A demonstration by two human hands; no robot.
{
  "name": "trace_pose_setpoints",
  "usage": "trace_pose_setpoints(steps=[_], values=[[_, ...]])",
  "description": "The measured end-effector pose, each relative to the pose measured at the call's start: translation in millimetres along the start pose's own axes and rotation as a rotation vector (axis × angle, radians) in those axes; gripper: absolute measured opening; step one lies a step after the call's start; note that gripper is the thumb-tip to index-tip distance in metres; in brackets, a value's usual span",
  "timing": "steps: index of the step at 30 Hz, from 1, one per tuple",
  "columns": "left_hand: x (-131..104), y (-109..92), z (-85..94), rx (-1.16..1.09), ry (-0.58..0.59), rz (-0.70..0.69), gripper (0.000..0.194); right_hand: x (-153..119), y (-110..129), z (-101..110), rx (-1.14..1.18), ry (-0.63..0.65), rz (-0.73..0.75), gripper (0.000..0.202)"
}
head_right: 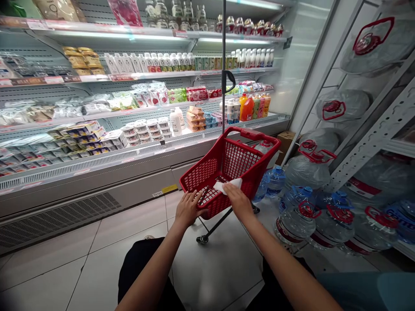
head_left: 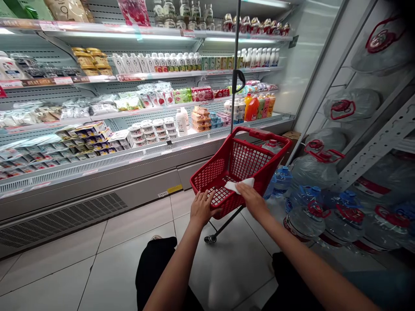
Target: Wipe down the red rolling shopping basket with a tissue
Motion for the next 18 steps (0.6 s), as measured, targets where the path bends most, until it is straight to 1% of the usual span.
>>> trace_pose_setpoints(steps=[2, 4, 6, 7, 8, 10, 13, 15, 16, 18], values=[[-5, -6, -0.2, -0.009, -0.016, -0.002, 0.081, -7, 36, -7, 0.032, 0.014, 0.053, 0.073], [-11, -9, 1.2, -0.024, -0.021, -0.026, 0.079, -16, 66, -10, 0.062, 0.032, 0.124, 0.073], [-15, -7, 4.1, -0.042, -0.002, -0.092, 0.076, -24, 82, -9, 0.086, 0.068, 0.200, 0.073], [-17, -5, 6.2, -0.049, 0.011, -0.132, 0.074, -28, 82, -7, 0.092, 0.087, 0.227, 0.074], [-18, -1, 8.6, -0.052, 0.022, -0.171, 0.073, -30, 78, -4, 0.093, 0.098, 0.239, 0.075], [-17, 11, 13.8, -0.050, 0.028, -0.216, 0.074, -32, 55, 3, 0.079, 0.090, 0.205, 0.078], [-9, 29, 17.8, -0.046, 0.030, -0.216, 0.078, -29, 8, 14, 0.025, 0.030, 0.051, 0.081], [-2, 36, 16.7, -0.049, 0.038, -0.207, 0.077, -24, -15, 16, -0.006, 0.011, -0.011, 0.081], [1, 39, 15.5, -0.050, 0.037, -0.204, 0.076, -21, -22, 16, -0.015, 0.007, -0.022, 0.081], [5, 40, 13.1, -0.055, 0.019, -0.195, 0.073, -15, -27, 14, -0.021, 0.004, -0.018, 0.082]])
Point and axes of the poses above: each hand's wrist, its own x-axis towards the middle knuckle, its own z-axis out of the back of the hand, y = z × x, the point moved 4 cm from there along x, towards the middle knuckle, and after that the axes turned 7 degrees about y, right-handed, at the moved point
